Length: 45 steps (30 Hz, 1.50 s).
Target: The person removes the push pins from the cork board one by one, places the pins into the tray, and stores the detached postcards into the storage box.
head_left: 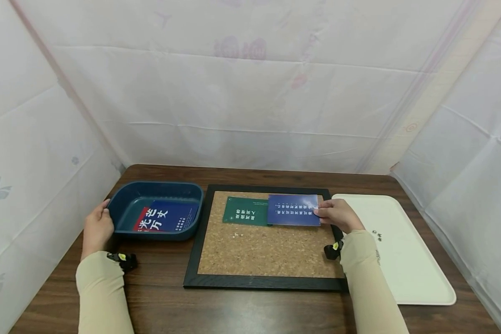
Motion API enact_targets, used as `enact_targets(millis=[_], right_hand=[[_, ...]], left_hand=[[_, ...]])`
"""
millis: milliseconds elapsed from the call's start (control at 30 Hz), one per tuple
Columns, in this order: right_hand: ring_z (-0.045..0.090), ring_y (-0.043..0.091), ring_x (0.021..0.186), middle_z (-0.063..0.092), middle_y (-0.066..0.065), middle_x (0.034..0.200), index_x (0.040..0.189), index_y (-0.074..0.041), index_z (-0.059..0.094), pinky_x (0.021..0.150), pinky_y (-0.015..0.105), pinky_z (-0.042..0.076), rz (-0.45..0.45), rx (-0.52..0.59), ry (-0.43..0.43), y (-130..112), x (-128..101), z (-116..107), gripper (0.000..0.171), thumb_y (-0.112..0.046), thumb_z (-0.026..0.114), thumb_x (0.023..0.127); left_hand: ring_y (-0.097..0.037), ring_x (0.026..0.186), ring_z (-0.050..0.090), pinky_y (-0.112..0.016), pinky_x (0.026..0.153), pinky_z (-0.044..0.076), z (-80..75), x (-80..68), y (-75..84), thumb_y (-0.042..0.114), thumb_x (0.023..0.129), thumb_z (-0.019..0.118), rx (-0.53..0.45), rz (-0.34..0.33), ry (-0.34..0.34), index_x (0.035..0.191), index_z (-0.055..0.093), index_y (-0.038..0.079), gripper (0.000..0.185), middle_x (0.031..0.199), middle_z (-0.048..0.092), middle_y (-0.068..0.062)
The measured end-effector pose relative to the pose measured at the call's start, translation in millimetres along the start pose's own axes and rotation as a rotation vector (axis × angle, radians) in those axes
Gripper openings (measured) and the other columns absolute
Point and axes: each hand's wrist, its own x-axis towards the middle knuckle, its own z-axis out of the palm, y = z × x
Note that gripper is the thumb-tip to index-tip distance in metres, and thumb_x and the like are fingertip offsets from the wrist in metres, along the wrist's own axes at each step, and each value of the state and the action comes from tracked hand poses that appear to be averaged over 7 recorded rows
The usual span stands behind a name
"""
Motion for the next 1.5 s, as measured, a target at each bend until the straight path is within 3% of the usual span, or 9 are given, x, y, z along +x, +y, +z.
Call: enact_targets(millis=[467, 800, 1200, 1500], right_hand=[[0.064, 0.006, 0.076, 0.064, 0.017, 0.108, 0.128, 0.013, 0.053, 0.073, 0.023, 0.058, -0.050, -0.016, -0.016, -22.3, 5.1, 18.3, 0.042, -0.008, 0.063, 0.092], [0.067, 0.010, 0.074, 0.065, 0.021, 0.111, 0.127, 0.005, 0.058, 0.084, 0.040, 0.058, -0.082, -0.058, -0.017, -41.9, 8.1, 40.9, 0.040, -0.012, 0.065, 0.091], [0.066, 0.012, 0.079, 0.065, 0.018, 0.111, 0.124, 0.004, 0.060, 0.089, 0.043, 0.055, -0.096, 0.003, -0.070, -66.8, 10.5, 76.1, 0.037, -0.011, 0.066, 0.091], [0.070, 0.014, 0.082, 0.065, 0.021, 0.116, 0.126, 0.004, 0.058, 0.088, 0.042, 0.056, -0.113, 0.047, -0.121, -86.9, 10.6, 106.2, 0.038, -0.007, 0.065, 0.091]], left_hand=[[-0.049, 0.141, 0.019, -0.061, 0.115, 0.018, 0.3, 0.7, 0.8, 0.017, 0.104, 0.015, 0.008, -0.004, -0.010, 0.150, 0.022, -0.003, 0.051, 0.152, 0.020, -0.032], [-0.049, 0.141, 0.020, -0.061, 0.115, 0.018, -0.6, 0.3, -0.2, 0.017, 0.104, 0.015, -0.005, 0.006, -0.003, 0.150, 0.023, -0.004, 0.051, 0.151, 0.022, -0.033], [-0.048, 0.142, 0.019, -0.060, 0.115, 0.018, 0.0, -0.5, 0.4, 0.018, 0.105, 0.015, -0.006, -0.019, -0.015, 0.151, 0.022, -0.002, 0.051, 0.153, 0.020, -0.031], [-0.049, 0.141, 0.019, -0.060, 0.115, 0.018, 0.1, -1.2, 0.3, 0.018, 0.105, 0.015, -0.013, 0.001, -0.013, 0.150, 0.022, -0.003, 0.051, 0.152, 0.020, -0.031]])
